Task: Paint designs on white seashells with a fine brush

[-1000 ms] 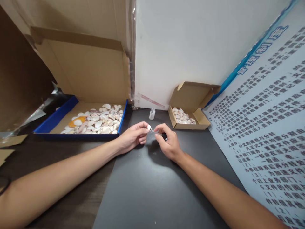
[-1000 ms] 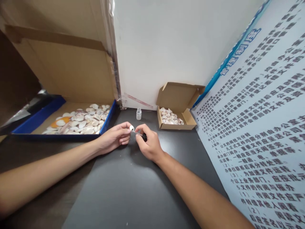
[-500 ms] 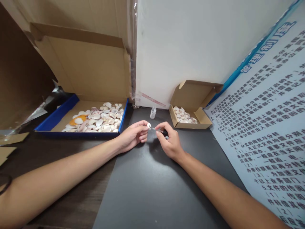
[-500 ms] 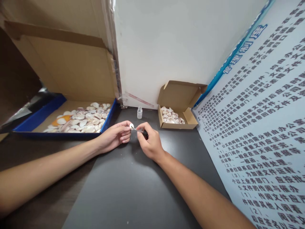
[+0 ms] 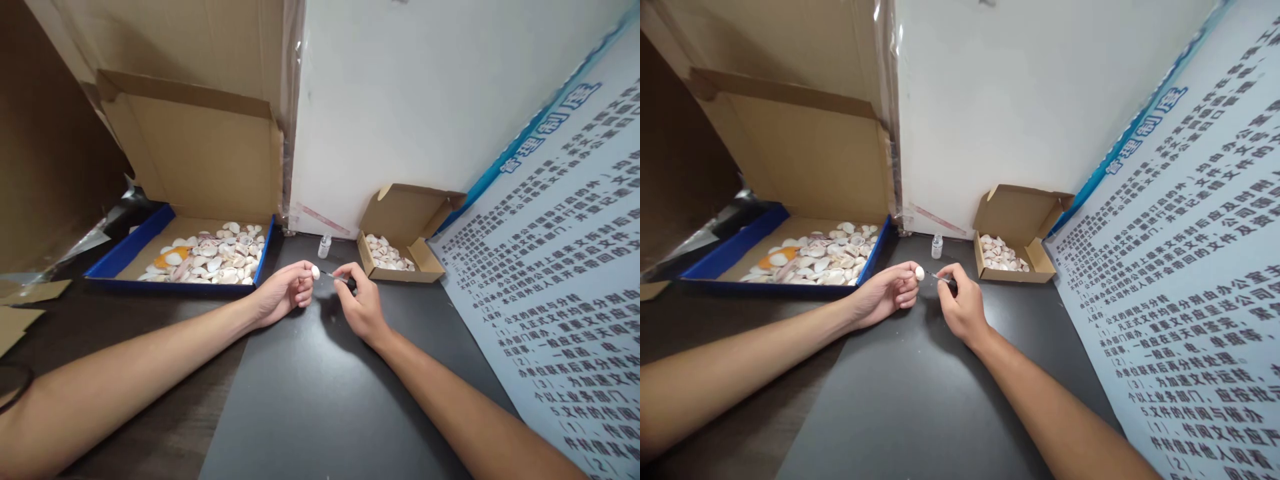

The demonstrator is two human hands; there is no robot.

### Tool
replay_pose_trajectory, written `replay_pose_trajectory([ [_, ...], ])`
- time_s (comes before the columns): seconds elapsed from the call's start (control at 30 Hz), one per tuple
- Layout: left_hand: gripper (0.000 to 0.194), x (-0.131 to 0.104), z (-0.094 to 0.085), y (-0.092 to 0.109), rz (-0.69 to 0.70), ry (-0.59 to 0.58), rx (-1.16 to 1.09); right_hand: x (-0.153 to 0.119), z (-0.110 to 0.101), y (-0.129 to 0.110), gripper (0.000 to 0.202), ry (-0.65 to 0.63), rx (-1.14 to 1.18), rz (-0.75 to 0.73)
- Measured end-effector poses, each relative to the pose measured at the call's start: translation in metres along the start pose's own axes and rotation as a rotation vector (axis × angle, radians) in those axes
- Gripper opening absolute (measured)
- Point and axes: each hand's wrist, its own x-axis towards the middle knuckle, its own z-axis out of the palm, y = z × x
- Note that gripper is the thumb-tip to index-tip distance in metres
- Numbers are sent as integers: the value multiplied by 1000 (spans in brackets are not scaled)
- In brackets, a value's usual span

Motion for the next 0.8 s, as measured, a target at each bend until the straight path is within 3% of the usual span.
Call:
replay_pose_trajectory([
  [0.43,9,1,0,-2,-16,47,2,-3,0,-4,16,-92,-54,-160],
  [0.6,7,1,2,-1,-32,46,17,-5,-2,-6,17,-42,-34,-180],
  [0.67,7,1,2,-1,-29,43,22,-5,-2,-6,17,-80,-49,-206],
  [0.8,7,0,2,-1,-24,38,26,-4,-2,-6,16,-179,-114,-122],
])
